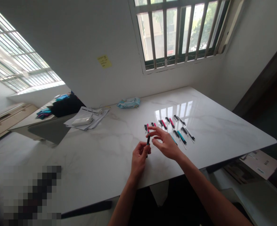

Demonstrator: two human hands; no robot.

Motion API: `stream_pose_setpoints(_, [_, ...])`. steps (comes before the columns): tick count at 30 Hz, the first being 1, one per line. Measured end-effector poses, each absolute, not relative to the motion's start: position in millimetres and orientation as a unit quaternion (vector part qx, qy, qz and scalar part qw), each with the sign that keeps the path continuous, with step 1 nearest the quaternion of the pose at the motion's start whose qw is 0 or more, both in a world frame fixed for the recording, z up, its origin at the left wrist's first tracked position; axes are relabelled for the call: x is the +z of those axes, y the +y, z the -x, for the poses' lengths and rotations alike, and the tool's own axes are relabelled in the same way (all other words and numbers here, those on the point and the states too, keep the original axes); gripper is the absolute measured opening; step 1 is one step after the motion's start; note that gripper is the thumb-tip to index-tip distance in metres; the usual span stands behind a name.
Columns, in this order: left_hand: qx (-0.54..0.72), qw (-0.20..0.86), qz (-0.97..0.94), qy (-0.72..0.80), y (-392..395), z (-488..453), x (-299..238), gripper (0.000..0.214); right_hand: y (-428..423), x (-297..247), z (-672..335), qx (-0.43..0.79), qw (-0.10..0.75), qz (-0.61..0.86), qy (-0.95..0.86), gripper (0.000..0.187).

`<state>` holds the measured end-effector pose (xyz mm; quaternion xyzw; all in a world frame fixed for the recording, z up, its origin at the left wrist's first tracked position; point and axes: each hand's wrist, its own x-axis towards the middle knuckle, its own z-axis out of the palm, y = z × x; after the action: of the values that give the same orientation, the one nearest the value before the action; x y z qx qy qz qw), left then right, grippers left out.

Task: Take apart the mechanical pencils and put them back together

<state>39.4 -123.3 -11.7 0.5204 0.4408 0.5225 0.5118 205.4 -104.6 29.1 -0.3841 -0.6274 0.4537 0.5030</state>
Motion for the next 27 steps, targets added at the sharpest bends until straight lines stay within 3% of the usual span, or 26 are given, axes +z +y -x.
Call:
stream_pose_setpoints(3, [0.524,0.509,-0.516,0.447,-123.3,-39.6,-11.7,0.032,-103.8,28.6,-203.9,0.425,0.504,0.417,-0.625,0.047])
stream_pose_setpoints(12, [0.528,0.505,-0.509,0.455,-124.7,-39.2,-10.7,0.030,-105.1,27.3,-195.5,0.489,0.526,0.383,-0.581,0.048])
stream_pose_setpoints(16, [0.535,0.501,-0.506,0.456,-125.2,-38.6,-11.2,0.030,-104.4,26.9,-195.8,0.514,0.532,0.355,-0.571,0.057])
stream_pose_setpoints(27, [0.547,0.500,-0.492,0.457,-123.8,-40.1,-10.0,0.032,-102.8,27.8,-194.5,0.494,0.536,0.385,-0.566,0.048])
